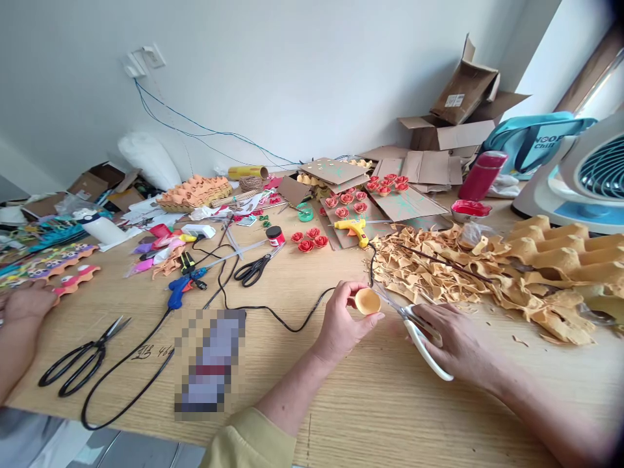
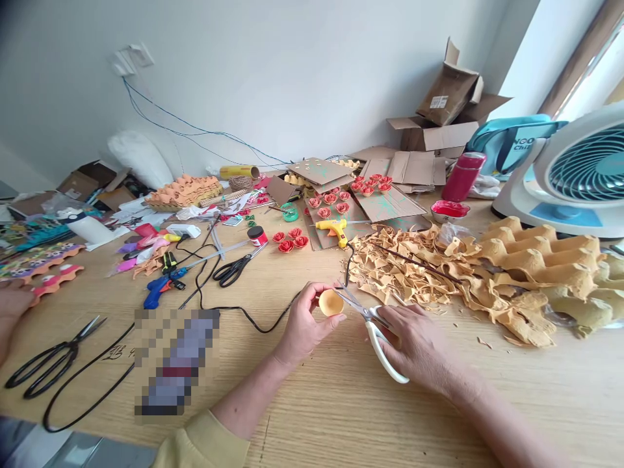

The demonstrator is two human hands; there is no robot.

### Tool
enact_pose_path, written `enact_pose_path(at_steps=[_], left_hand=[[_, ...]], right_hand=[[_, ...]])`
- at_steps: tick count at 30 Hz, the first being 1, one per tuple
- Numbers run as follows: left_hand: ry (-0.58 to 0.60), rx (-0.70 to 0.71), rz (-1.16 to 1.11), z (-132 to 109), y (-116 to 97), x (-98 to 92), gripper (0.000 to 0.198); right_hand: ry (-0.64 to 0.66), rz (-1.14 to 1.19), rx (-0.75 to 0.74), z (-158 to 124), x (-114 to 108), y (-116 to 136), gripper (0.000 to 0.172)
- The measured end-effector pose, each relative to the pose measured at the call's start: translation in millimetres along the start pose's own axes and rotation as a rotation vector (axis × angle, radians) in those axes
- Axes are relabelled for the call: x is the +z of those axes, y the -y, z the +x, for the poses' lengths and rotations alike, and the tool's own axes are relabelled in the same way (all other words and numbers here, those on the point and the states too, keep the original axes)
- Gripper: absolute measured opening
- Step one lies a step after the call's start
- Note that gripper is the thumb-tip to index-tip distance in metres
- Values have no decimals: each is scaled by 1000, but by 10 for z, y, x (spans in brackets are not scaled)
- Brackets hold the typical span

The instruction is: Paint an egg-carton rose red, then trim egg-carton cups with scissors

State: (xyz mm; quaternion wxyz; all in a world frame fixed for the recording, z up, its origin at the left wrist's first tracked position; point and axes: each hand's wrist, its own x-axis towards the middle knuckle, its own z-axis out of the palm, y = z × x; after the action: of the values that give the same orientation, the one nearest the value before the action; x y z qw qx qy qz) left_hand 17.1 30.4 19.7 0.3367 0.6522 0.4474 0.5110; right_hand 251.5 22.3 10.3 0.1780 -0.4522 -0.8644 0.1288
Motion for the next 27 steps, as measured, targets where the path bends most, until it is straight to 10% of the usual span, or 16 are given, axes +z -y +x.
enact_pose_path(at_steps=[27], left_hand=[[31, 23, 21, -86, -73, 93, 42]], right_hand=[[-38, 7, -119, 3, -29, 38, 25]])
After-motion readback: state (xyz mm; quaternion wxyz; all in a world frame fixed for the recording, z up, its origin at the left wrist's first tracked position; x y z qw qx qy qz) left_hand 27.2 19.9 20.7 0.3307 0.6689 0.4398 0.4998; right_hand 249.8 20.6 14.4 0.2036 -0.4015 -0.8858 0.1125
